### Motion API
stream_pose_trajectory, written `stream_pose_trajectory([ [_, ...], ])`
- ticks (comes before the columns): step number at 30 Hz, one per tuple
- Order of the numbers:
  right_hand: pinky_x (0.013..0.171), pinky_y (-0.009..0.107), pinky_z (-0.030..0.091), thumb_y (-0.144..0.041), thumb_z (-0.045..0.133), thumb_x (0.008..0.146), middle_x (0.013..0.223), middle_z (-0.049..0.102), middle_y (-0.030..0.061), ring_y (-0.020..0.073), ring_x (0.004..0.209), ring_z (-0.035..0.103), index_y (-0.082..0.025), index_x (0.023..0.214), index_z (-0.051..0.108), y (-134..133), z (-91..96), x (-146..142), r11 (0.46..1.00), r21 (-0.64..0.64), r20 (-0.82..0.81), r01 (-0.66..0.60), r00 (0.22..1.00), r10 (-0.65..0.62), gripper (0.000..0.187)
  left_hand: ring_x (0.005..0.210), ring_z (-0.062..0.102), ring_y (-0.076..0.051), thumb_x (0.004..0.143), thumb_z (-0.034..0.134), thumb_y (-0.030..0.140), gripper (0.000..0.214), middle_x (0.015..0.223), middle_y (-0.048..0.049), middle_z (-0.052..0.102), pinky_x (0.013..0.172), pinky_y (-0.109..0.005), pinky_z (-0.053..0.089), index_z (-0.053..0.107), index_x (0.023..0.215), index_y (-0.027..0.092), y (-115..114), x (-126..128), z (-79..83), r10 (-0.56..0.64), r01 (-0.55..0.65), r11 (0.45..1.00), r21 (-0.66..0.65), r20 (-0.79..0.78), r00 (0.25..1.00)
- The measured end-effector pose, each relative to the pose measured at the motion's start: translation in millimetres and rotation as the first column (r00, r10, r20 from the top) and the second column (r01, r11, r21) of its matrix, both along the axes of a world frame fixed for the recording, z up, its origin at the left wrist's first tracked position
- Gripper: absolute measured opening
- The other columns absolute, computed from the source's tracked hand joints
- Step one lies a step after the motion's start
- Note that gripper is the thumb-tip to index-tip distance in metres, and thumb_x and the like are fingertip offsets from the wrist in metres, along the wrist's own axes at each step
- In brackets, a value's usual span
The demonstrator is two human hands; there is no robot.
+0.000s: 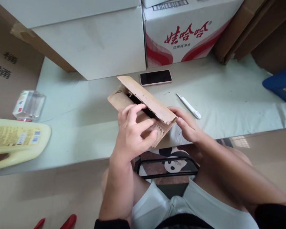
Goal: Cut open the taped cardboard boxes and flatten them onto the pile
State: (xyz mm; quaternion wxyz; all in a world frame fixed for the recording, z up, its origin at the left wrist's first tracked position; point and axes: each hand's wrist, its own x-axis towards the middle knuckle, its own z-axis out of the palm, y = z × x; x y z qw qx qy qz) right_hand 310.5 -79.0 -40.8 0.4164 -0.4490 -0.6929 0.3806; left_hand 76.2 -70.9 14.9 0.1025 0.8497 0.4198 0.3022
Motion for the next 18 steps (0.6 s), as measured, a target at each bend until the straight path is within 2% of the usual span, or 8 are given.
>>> stream_pose_trajectory([
  [3,0.105,0.048,0.053,-0.068,0.033,0.102,0.13,0.07,0.0122,0.0274,0.12,0.067,-0.022,0.129,0.063,-0.6,-3.4,0.0,1.0,-0.019,-0.009,0.011,1.0,-0.011,0.062,0.135,0.042,-0.036,0.086,0.066,0.031,0.016,0.137,-0.0112,0.052,0.117,-0.059,0.034,0.079,0.095,0.026,0.1,-1.1,-0.9,0.013,-0.013,1.0,0.003,0.04,0.999],
  [6,0.109,0.052,0.049,-0.07,0.03,0.101,0.133,0.069,0.0126,0.029,0.124,0.065,-0.022,0.129,0.063,1.1,-8.2,1.0,0.993,-0.105,-0.001,0.053,0.999,-0.053,0.065,0.137,0.04,-0.035,0.089,0.063,0.033,0.016,0.138,-0.0109,0.05,0.12,-0.059,0.032,0.076,0.088,0.025,4.8,-7.2,-8.3,-0.014,0.014,1.0,0.004,0.149,0.989],
  [9,0.111,0.054,0.048,-0.069,0.03,0.102,0.133,0.07,0.0122,0.0296,0.126,0.064,-0.022,0.128,0.064,4.5,-11.4,1.2,0.971,-0.232,0.05,0.054,0.998,-0.044,0.064,0.141,0.039,-0.032,0.096,0.052,0.042,0.031,0.14,-0.0084,0.048,0.124,-0.058,0.031,0.074,0.081,0.027,13.4,-16.2,-20.7,-0.044,0.051,0.999,-0.013,0.323,0.945],
  [12,0.114,0.055,0.048,-0.066,0.029,0.103,0.133,0.071,0.0116,0.0295,0.127,0.065,-0.022,0.129,0.066,7.0,-13.8,-1.3,0.948,-0.317,0.12,0.02,0.993,0.019,0.063,0.14,0.044,-0.029,0.099,0.046,0.053,0.045,0.139,-0.0054,0.049,0.124,-0.053,0.034,0.071,0.071,0.027,21.3,-23.3,-31.0,-0.059,0.089,0.995,-0.035,0.512,0.857],
  [16,0.119,0.061,0.04,-0.064,0.028,0.104,0.139,0.068,0.0107,0.0327,0.141,0.055,-0.024,0.129,0.069,6.8,-17.5,-7.1,0.962,-0.267,0.214,-0.054,0.97,0.114,0.063,0.132,0.055,-0.028,0.092,0.053,0.064,0.057,0.136,-0.0027,0.055,0.118,-0.051,0.044,0.056,0.054,0.022,25.3,-29.2,-31.2,0.016,0.075,0.992,-0.099,0.701,0.713],
  [18,0.119,0.064,0.038,-0.062,0.027,0.104,0.139,0.068,0.0107,0.0336,0.145,0.051,-0.025,0.131,0.068,6.2,-18.3,-10.2,0.967,-0.247,0.247,-0.057,0.962,0.12,0.062,0.126,0.059,-0.027,0.086,0.059,0.065,0.062,0.133,-0.0003,0.059,0.113,-0.049,0.049,0.043,0.046,0.019,25.6,-33.3,-26.4,0.043,0.084,0.989,-0.118,0.793,0.607],
])
